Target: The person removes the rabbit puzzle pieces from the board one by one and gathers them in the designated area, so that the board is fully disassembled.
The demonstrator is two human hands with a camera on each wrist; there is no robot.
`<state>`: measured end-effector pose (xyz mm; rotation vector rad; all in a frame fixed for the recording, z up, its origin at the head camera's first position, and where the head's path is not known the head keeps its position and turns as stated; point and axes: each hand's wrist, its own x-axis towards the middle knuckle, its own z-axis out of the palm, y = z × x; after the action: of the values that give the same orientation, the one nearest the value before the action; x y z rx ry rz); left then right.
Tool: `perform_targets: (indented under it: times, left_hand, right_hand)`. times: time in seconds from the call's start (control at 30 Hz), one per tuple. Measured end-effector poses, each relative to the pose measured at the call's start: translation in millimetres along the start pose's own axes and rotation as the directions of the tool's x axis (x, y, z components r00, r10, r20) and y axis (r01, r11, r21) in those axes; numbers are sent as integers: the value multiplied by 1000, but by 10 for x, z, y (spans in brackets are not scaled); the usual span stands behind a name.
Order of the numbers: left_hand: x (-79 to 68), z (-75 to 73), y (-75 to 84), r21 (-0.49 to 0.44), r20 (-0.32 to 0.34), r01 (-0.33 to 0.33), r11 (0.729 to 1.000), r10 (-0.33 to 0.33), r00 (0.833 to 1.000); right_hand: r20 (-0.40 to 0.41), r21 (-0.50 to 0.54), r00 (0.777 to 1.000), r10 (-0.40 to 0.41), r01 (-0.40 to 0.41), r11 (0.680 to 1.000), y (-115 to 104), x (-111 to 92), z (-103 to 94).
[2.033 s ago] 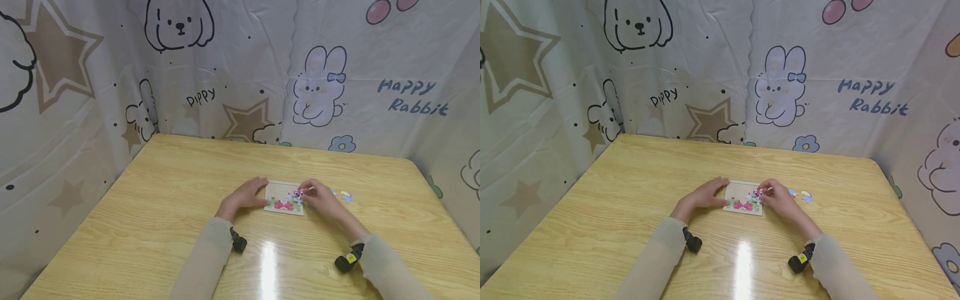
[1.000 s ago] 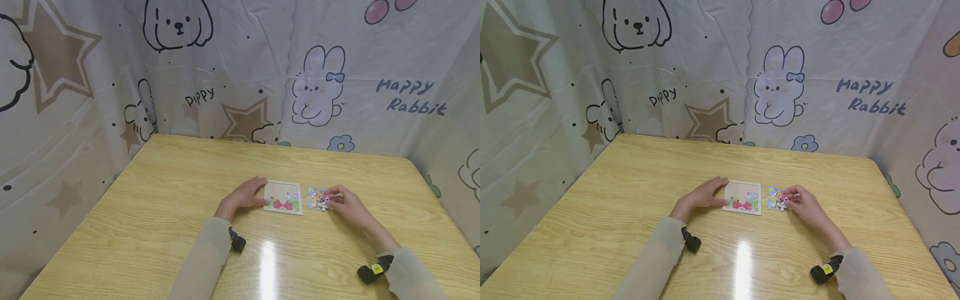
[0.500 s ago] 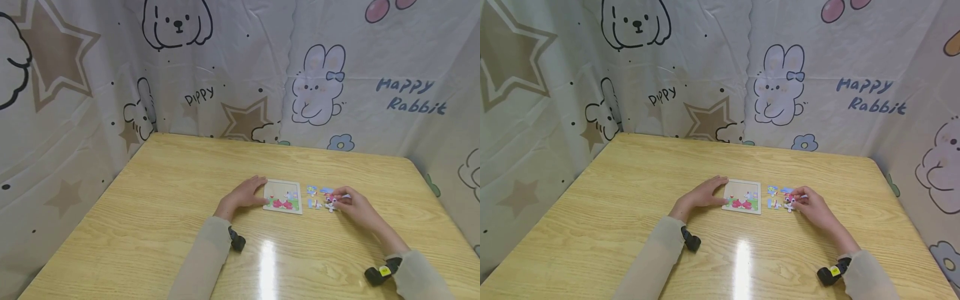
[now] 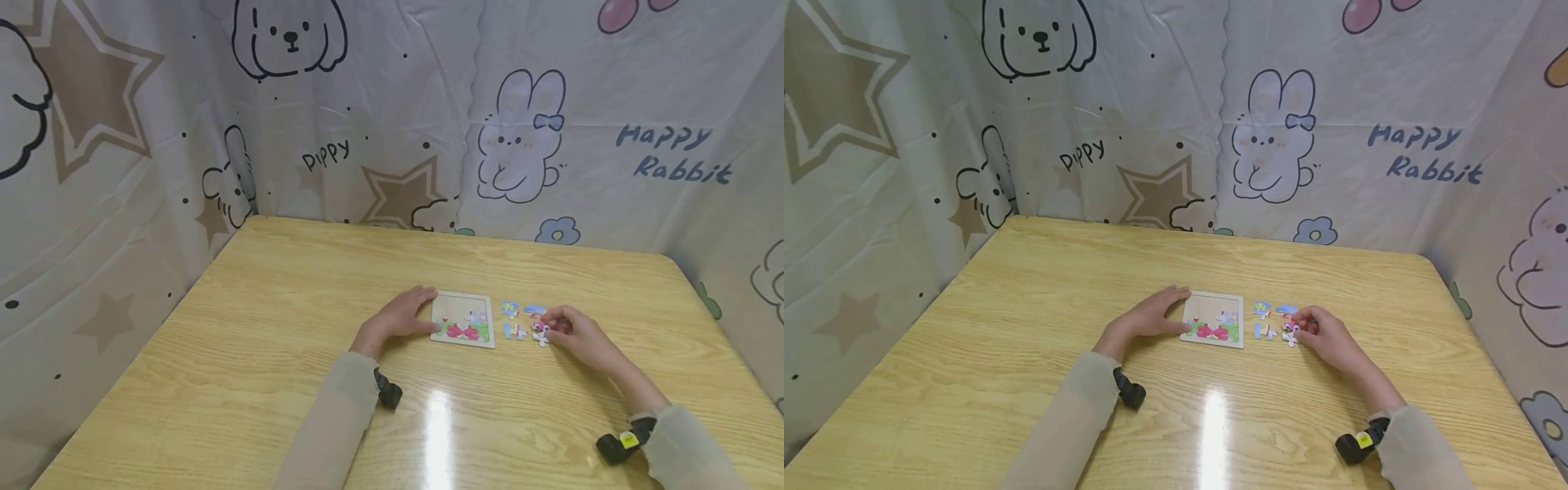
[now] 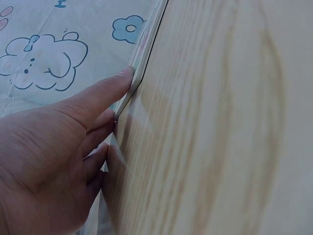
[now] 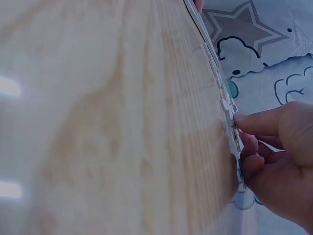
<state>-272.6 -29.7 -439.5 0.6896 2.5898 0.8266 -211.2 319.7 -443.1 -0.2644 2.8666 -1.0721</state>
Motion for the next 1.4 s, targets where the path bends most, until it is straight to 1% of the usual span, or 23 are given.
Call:
perform_targets:
  times: [0.23, 0.47, 0.63, 0.73, 1.13, 1.3, 1.4]
  left_hand:
    - [9, 6, -5, 3, 5, 9, 1000, -9, 1000]
    - [-7, -1, 15, 0, 6, 20, 1000, -20, 1000]
    - [-7, -8, 20, -3, 3, 16, 1000, -16, 1000]
    - [-7, -9, 14, -1, 6, 16, 1000, -16, 1000]
    - [-2, -1, -2, -1, 13, 9, 1000, -9, 1000]
    - [2, 1, -9, -10, 10, -1, 1000, 1, 1000]
    - [13, 6, -12, 1, 12, -5, 1000, 5, 1000]
  right_hand:
    - [14, -18, 1000, -19, 19, 1000, 5, -3, 0]
    - [-9, -64, 999, -48, 48, 997, -28, 19, 2]
    - [10, -18, 996, -91, 92, 996, -133, 61, 31]
    - [31, 14, 993, -115, 115, 993, -201, 113, 82]
    - [94, 57, 971, -218, 214, 975, -403, 389, 347]
    - [125, 53, 961, -246, 241, 969, -481, 469, 420]
    - [154, 42, 953, -260, 257, 965, -507, 504, 443]
